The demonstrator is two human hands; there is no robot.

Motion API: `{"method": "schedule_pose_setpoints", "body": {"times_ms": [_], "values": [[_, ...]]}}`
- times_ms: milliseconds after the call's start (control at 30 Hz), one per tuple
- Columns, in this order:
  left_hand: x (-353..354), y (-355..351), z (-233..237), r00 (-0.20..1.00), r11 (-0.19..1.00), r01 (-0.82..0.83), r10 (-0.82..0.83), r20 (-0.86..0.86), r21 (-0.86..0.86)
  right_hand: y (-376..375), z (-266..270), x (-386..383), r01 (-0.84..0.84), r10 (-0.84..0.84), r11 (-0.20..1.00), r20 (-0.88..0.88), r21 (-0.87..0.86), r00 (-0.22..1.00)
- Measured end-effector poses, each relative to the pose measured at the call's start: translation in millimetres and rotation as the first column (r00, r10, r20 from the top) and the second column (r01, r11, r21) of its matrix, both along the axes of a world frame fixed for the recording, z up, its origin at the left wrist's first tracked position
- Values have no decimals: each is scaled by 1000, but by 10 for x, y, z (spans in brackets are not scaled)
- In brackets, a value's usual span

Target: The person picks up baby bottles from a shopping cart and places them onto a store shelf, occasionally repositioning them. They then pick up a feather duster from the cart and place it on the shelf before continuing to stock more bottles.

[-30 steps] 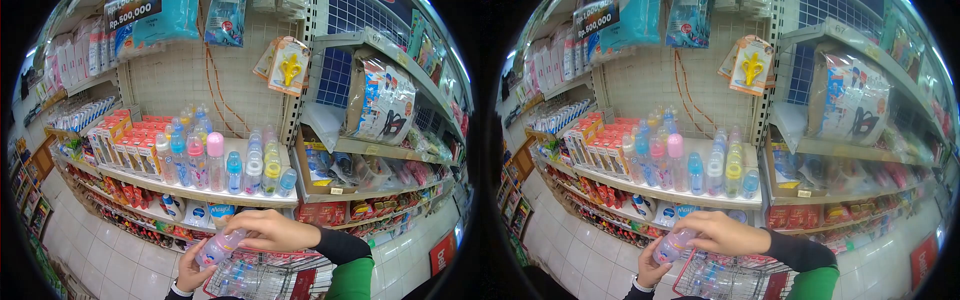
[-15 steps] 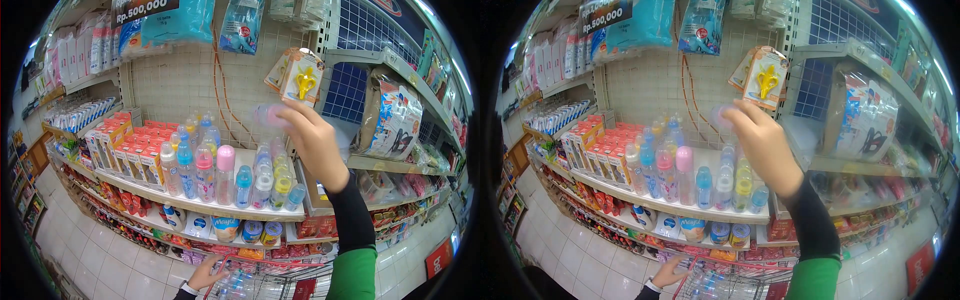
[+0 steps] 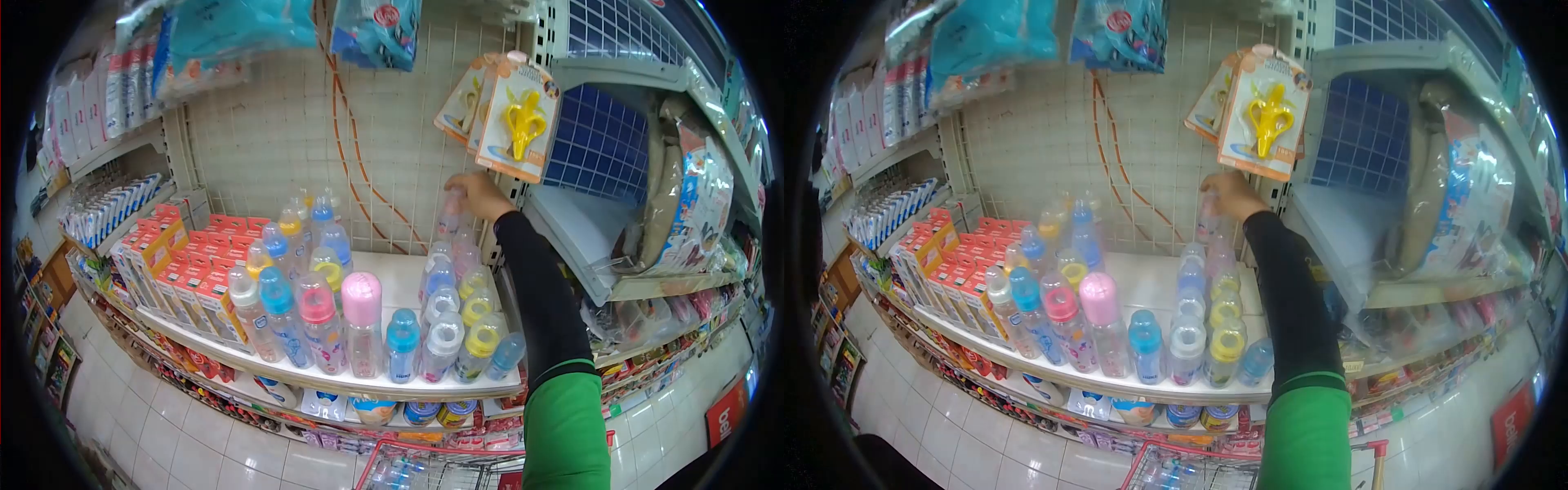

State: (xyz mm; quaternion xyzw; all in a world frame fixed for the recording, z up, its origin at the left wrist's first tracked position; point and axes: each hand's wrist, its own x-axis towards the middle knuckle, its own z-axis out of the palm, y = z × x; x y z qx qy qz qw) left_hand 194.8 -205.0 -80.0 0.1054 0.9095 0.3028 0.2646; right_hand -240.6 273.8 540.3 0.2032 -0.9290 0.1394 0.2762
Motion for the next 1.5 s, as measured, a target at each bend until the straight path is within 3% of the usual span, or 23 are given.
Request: {"method": "schedule_pose_setpoints", "body": {"times_ms": [100, 167, 200, 333, 433, 500, 600, 700, 833, 1000, 1133, 1233, 1400, 1433, 1500], "values": [[93, -37, -291, 991, 991, -123, 120, 64, 58, 43, 107, -11, 57, -57, 998, 75, 4, 996], [60, -49, -376, 950, 976, -218, 211, 230, 8, 62, 179, 12, 35, -37, 999, 127, 18, 991], [67, -58, -349, 995, 992, -90, 94, 36, -87, 58, 183, 41, 32, -34, 999, 180, 12, 983], [77, -69, -225, 984, 985, -173, 172, 52, 20, 184, -31, -77, 10, -17, 1000, 274, 27, 961], [104, -55, -193, 998, 989, -63, 63, -9, -130, 199, -132, -72, 73, -73, 997, 364, 12, 928], [91, -89, -221, 995, 997, -78, 76, -65, -23, 238, -148, -51, 24, -36, 999, 412, 34, 910], [71, -90, -278, 997, 991, -75, 77, 7, -107, 250, -180, -46, 54, -36, 998, 427, -30, 903], [92, -81, -259, 994, 991, -104, 101, -36, -87, 281, -161, -60, -6, -6, 1000, 438, 25, 899], [100, -108, -298, 991, 989, -133, 134, 3, -66, 278, -143, -25, 37, -26, 999, 485, -13, 874], [62, -106, -313, 999, 986, -32, 33, 2, -164, 260, -150, -25, 8, -16, 1000, 449, 18, 893], [82, -64, -245, 990, 988, -143, 142, -18, -62, 177, -82, 52, 70, -93, 995, 465, 66, 880], [67, -67, -217, 985, 985, -174, 174, 1, -1, 138, -26, 110, 97, -110, 994, 360, 55, 926], [-6, -57, -257, 996, 981, -68, 77, 44, -184, -86, 153, 419, 18, -27, 994, 83, 106, 996], [-3, -23, -157, 992, 983, -122, 126, 18, -139, -143, 167, 540, -27, 26, 997, 18, 72, 999], [-86, 148, 905, 991, 989, -51, 67, 116, -137, -287, 175, 939, -121, 120, 993, -163, 2, 979]]}}
